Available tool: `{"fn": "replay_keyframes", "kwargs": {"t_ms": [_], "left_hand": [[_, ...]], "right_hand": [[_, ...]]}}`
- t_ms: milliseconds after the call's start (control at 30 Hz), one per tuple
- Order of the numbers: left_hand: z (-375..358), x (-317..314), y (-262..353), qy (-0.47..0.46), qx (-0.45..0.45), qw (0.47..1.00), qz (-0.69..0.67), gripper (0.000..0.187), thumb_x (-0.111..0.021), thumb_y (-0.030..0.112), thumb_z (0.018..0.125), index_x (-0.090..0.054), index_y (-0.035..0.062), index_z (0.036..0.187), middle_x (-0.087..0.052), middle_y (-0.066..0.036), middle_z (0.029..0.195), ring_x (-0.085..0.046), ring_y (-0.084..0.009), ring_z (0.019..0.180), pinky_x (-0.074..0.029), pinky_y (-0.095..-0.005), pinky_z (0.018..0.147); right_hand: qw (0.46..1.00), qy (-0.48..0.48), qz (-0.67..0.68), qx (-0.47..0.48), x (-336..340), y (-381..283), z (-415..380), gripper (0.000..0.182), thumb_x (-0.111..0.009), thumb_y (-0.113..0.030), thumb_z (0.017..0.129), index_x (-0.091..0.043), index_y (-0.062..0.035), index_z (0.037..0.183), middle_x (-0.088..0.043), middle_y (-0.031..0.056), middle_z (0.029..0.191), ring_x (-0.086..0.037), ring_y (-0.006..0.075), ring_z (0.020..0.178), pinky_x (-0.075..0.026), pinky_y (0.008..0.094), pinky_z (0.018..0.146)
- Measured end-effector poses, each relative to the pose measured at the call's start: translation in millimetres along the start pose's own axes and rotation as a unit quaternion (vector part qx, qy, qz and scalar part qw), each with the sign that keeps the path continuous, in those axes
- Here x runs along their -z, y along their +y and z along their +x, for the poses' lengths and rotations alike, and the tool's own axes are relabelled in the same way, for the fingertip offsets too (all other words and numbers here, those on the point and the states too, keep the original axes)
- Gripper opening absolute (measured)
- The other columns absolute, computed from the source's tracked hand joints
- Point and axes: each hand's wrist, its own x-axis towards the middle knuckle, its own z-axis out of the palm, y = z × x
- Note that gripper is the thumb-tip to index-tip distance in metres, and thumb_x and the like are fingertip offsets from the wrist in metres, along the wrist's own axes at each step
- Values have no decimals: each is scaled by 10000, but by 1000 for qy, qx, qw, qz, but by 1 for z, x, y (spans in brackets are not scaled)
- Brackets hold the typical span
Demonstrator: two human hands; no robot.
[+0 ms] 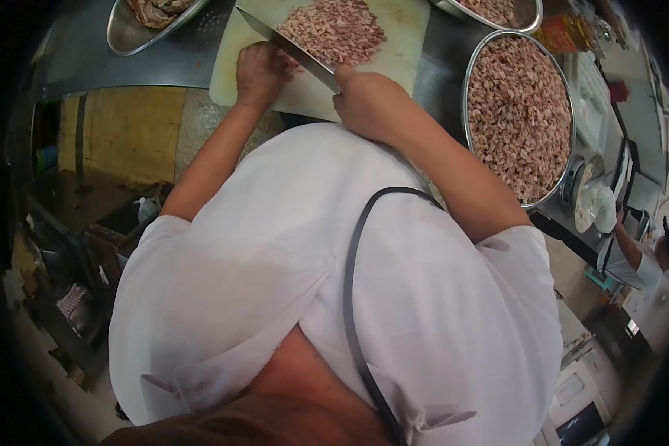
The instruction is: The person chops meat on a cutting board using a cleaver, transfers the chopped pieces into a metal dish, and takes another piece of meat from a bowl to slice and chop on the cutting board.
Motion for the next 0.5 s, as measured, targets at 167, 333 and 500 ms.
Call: {"fn": "replay_keyframes", "kwargs": {"t_ms": [167,333,500], "left_hand": [[-1,-4,-4,3,-15,1000,9,231,-762,179,753,-614,71,893,-642,-108,896,-594,-347,906,-479,-462,805],[-5,-4,-7,34,3,999,9,164,-683,127,782,-611,54,911,-646,-122,919,-597,-358,901,-482,-481,821],[-3,3,-3,53,-19,998,3,152,-678,141,786,-612,61,897,-648,-119,905,-600,-362,877,-483,-484,814]], "right_hand": [[997,64,9,43,-35,-8,64,280,-597,-219,935,-616,-8,1117,-709,266,980,-687,443,952,-531,520,834],[994,79,33,65,-35,-5,79,263,-596,-213,930,-635,-9,1090,-712,255,980,-687,438,966,-535,516,838],[998,55,20,27,-13,4,33,276,-602,-223,936,-627,2,1094,-711,258,975,-685,442,961,-528,521,840]]}}
